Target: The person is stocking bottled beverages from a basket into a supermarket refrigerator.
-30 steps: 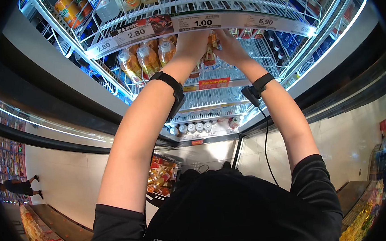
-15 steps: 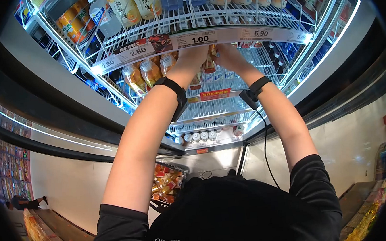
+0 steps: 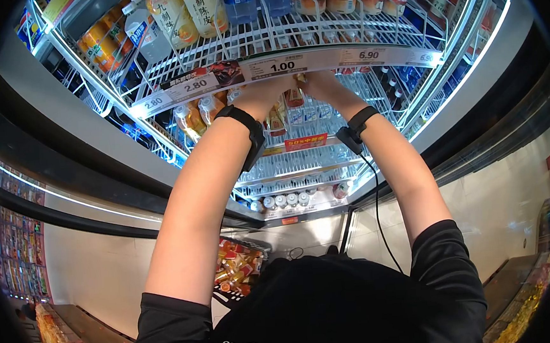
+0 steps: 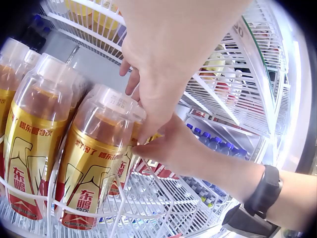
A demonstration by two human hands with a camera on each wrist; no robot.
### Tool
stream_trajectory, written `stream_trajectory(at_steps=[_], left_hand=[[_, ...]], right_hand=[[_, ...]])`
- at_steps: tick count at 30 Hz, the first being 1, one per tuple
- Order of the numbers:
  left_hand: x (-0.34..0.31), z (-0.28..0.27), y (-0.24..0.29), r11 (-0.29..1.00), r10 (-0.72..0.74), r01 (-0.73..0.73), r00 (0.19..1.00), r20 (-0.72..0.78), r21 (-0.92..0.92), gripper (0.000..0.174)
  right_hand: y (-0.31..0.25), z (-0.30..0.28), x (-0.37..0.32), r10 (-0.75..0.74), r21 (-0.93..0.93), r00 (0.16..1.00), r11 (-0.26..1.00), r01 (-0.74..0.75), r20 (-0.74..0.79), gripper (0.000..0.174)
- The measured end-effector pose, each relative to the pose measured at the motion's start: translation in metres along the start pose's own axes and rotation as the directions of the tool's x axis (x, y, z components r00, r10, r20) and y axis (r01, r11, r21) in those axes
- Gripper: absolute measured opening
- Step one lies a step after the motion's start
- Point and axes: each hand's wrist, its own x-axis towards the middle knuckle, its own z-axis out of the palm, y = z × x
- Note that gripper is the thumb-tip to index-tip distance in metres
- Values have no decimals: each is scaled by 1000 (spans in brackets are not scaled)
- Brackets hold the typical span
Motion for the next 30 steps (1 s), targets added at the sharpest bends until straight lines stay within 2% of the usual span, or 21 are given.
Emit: stream_trajectory(at_steps=[2,5,10,14,17,19,20,22,26,30], left_hand=[[0,-2,1,999,-39,39,999,4,20,55],[-6,-6,-2,999,-44,44,999,4,20,54],[-2,-3,-8,998,-53,54,999,-4,26,53],[0,2,-9,998,-58,58,998,0,25,52],[-1,6,-11,998,-62,62,998,7,25,51],[-1,9,-13,998,-64,64,998,11,25,51],[-1,10,-14,998,-66,66,998,13,25,50],[-3,13,-16,997,-73,72,997,16,26,50],[-6,18,-20,996,-87,87,996,21,26,49],[-7,25,-23,995,-96,95,995,29,24,48]], right_hand=[[6,5,3,-11,13,1000,1000,11,-1,40],[16,13,5,-20,13,1000,1000,19,18,43],[17,14,10,-67,-116,998,991,66,1,43],[25,24,13,-48,-139,999,989,47,-7,41],[21,23,18,-38,-202,999,979,39,8,47],[14,18,25,51,-247,998,968,-43,23,58],[11,19,26,52,-248,998,968,-44,24,58],[7,19,27,-42,-207,993,978,18,-110,37],[19,27,29,-75,-248,991,968,46,-108,43],[8,18,29,-7,-309,998,951,-14,-69,49]])
